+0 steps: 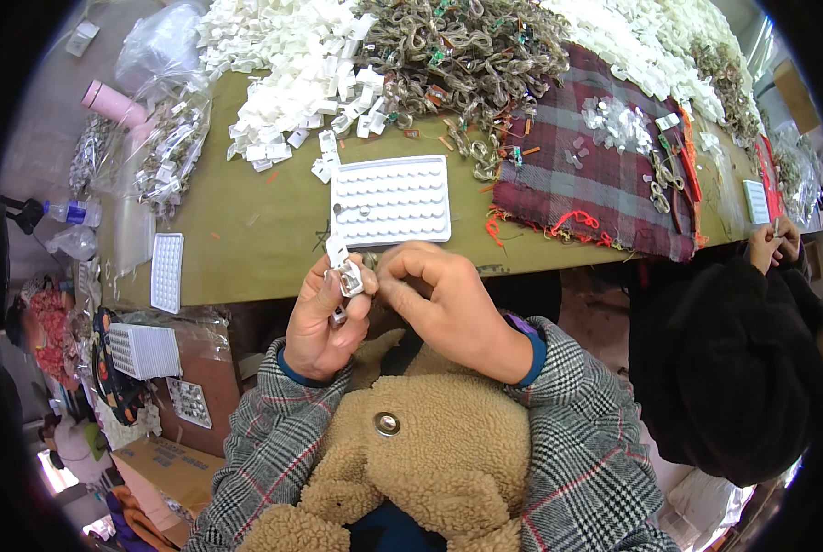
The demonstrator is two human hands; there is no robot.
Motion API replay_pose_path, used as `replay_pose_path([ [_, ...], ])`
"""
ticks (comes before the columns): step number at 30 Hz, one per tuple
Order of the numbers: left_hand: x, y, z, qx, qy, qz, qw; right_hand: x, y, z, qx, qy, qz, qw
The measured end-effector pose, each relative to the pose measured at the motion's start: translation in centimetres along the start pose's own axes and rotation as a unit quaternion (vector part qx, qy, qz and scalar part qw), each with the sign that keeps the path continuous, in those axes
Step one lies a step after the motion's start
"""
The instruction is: The person repeatedly picks small white plastic housings and metal contacts from a tray, inserts the contacts into the housings, and places the assembled units back on the table. The person also uses red-handled shears to trim excess wire from the contacts.
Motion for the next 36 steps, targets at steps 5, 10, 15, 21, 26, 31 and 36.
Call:
replay_pose_path([
  [5, 0.0, -0.5, -0.2, 0.064, 0.175, -0.011, 0.982, -0.1, -1.2, -1.9, -0.167, -0.143, 0.087, 0.972],
  [10, 0.0, -1.4, -0.5, 0.067, 0.314, 0.032, 0.947, 0.3, -1.8, -1.9, -0.158, -0.225, 0.058, 0.960],
  [15, 0.2, -1.8, -0.8, 0.032, 0.308, 0.038, 0.950, 0.8, -2.4, -1.9, -0.150, -0.247, 0.099, 0.952],
  [21, -0.6, -1.7, 0.3, 0.036, 0.233, 0.052, 0.970, 0.7, -0.9, -0.6, -0.041, -0.131, 0.019, 0.990],
  [26, -1.2, -1.7, 4.1, 0.117, 0.161, 0.058, 0.978, 0.8, 3.8, -0.4, -0.165, -0.352, 0.143, 0.910],
  [31, -1.8, -1.9, 6.5, 0.146, 0.147, 0.047, 0.977, 3.1, 6.0, 0.6, -0.194, -0.485, 0.139, 0.841],
  [36, -2.7, -1.3, 7.3, 0.153, 0.117, 0.047, 0.980, 2.9, 6.3, 0.8, -0.189, -0.467, 0.112, 0.856],
])
Point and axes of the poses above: each hand's wrist, its own y-axis towards the middle knuckle, its own x-axis out of the palm, z = x × y, the point moved 4 cm from there along y, towards the middle knuckle, and after that the axes turned 15 degrees about -y, right-handed, at the moved point
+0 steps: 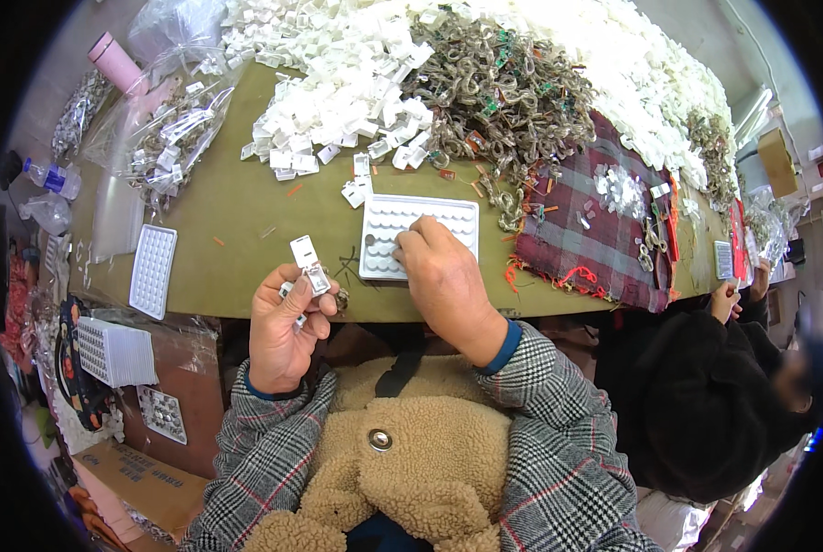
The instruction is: The person repeatedly picks small white plastic housings and metal contacts from a tray, inserts the contacts into the housings, and places the assembled units back on the table. The person also uses red-handled shears to trim excess wire from the contacts.
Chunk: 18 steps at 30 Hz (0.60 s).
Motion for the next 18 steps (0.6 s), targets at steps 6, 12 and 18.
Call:
replay_pose_path([
  [6, -0.5, 0.8, 0.0, -0.006, -0.008, 0.012, 1.000, -0.4, 0.9, 0.1, -0.013, -0.013, -0.062, 0.998],
  [12, -0.7, 1.1, -0.1, -0.001, -0.012, 0.014, 1.000, -0.6, 1.0, 0.5, -0.074, 0.020, -0.007, 0.997],
  [18, -0.6, 1.2, -0.1, 0.005, 0.001, 0.017, 1.000, -1.6, 0.0, 1.6, -0.005, 0.088, 0.010, 0.996],
])
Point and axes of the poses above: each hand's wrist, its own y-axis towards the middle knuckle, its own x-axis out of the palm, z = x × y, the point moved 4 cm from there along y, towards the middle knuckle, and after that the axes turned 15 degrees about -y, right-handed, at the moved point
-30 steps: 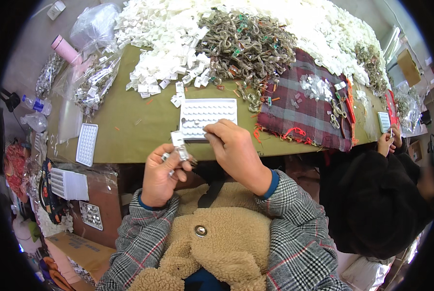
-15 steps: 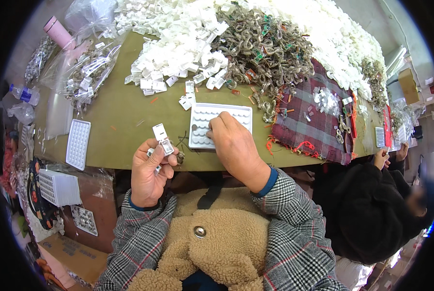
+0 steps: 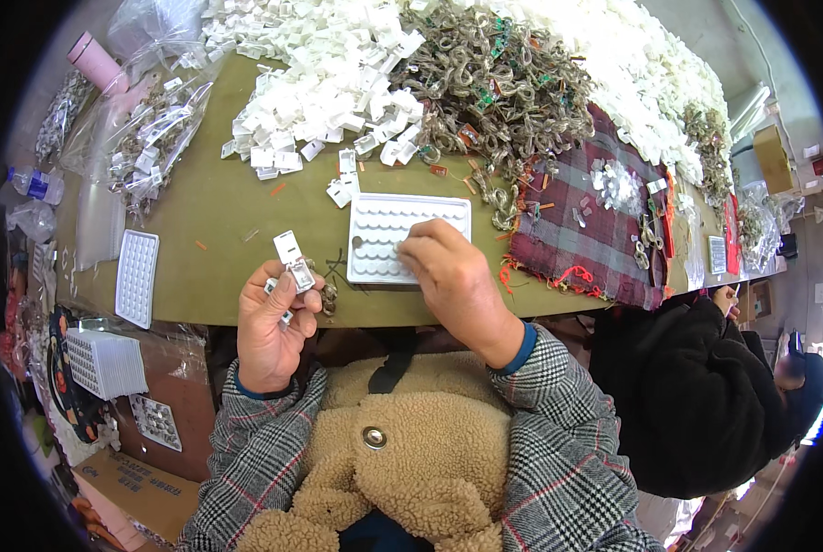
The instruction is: The person repeatedly picks small white plastic housings and metal contacts from a tray, inserts the contacts into the housings, and places the assembled units back on the table. The person also uses red-handled shears to trim excess wire from the contacts.
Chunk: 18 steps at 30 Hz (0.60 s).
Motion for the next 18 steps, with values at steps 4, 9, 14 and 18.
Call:
replay_pose_path([
  [4, 0.1, 0.0, -0.1, 0.000, -0.007, 0.008, 1.000, 0.2, 0.0, 0.2, 0.071, 0.020, -0.017, 0.997],
  [9, 0.3, -0.2, 0.0, -0.003, -0.018, -0.005, 1.000, 0.7, 0.0, -0.8, 0.037, -0.029, -0.026, 0.999],
  [14, 0.1, -0.4, -0.1, -0.008, -0.027, -0.002, 1.000, 0.5, 0.3, -0.9, 0.052, 0.000, -0.057, 0.997],
  [18, 0.1, -0.3, 0.0, -0.008, -0.045, -0.011, 0.999, 1.2, 1.0, -1.7, 0.032, -0.004, -0.049, 0.998],
])
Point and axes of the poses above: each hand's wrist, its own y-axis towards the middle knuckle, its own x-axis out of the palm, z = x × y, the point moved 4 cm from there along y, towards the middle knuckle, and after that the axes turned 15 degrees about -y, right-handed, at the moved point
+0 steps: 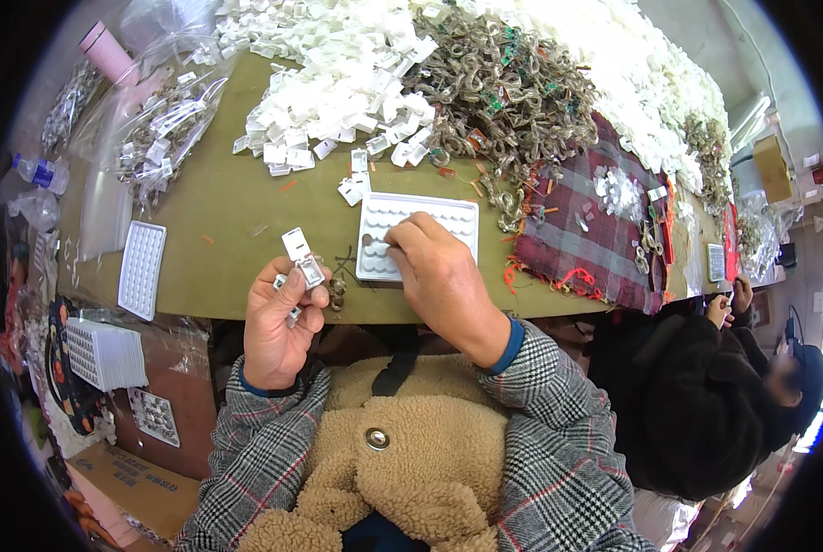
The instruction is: The person repeatedly picks small white plastic housings and metal contacts from a tray, inserts the contacts into the housings, and places the assembled units back on the table. The person also uses red-handled shears to trim excess wire from the contacts.
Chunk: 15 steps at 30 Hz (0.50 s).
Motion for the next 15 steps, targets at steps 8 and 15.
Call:
replay_pose_path([
  [8, -0.2, 0.0, -0.2, -0.016, -0.011, -0.010, 1.000, 2.0, 1.1, -1.3, -0.094, -0.070, 0.027, 0.993],
  [15, -0.1, -0.1, -0.5, -0.020, -0.037, -0.025, 0.999, 0.5, 0.8, -2.0, -0.050, 0.035, 0.002, 0.998],
])
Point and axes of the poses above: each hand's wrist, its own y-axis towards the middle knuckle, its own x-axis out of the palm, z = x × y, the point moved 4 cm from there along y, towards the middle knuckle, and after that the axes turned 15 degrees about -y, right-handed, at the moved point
